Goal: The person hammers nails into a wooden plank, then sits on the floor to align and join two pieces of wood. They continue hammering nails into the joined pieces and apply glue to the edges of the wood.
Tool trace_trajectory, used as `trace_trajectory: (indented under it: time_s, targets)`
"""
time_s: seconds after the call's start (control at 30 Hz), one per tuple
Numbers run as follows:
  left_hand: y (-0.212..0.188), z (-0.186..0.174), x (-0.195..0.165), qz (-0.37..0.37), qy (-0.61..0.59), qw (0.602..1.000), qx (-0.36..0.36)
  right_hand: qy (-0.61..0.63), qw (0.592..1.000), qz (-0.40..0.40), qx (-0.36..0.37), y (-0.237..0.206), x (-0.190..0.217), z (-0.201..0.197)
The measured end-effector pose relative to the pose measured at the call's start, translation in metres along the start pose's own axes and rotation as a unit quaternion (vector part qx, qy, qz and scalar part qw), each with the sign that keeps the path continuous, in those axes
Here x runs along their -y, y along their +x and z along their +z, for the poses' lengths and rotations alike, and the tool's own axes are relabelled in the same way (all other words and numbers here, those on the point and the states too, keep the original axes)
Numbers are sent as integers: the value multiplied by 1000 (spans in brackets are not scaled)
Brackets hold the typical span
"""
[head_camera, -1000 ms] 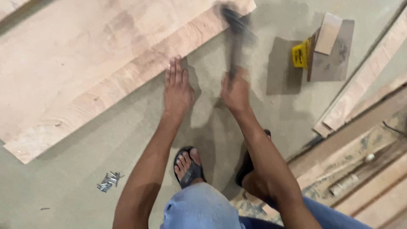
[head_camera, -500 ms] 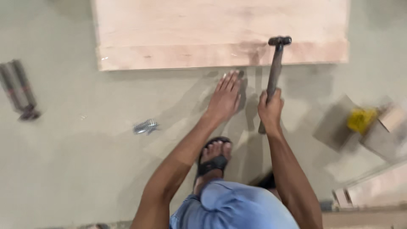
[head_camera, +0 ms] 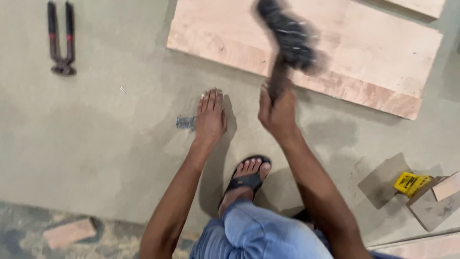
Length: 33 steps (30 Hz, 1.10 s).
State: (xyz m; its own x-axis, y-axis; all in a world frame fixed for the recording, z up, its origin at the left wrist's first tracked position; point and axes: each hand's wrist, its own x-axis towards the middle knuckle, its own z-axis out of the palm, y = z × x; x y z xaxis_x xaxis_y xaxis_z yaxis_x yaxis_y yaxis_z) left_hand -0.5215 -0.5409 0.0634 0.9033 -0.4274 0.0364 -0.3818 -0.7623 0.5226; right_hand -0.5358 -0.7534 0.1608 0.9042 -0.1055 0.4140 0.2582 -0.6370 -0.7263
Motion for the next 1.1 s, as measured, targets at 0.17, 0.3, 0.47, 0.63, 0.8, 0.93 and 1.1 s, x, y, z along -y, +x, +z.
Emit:
trace_trajectory:
  time_s: [0.17, 0.3, 0.47, 0.63, 0.8, 0.93, 1.1]
  targets:
    - [-12, -15, -8, -32, 3, 999, 30, -174, 971, 76, 145, 26, -9, 0]
    - [-14, -23, -9, -25, 23, 999, 16, -23, 996, 75, -35, 19, 2, -8]
    - [-18, -22, -13, -28, -70, 995, -61, -76, 975, 140, 155, 28, 12, 13]
    - [-21, -27, -18, -104, -178, 976, -64, -18, 993, 102, 62, 22, 20, 11]
    - [-13, -40, -17, -135, -183, 970, -87, -168, 975, 93, 112, 19, 9, 23]
    - [-3, -43, -16, -95, -164, 972, -141, -128, 981, 95, 109, 13, -3, 21]
    - [7, -43, -21, -151, -171, 966, -120, 200, 960, 181, -72, -9, -2, 22]
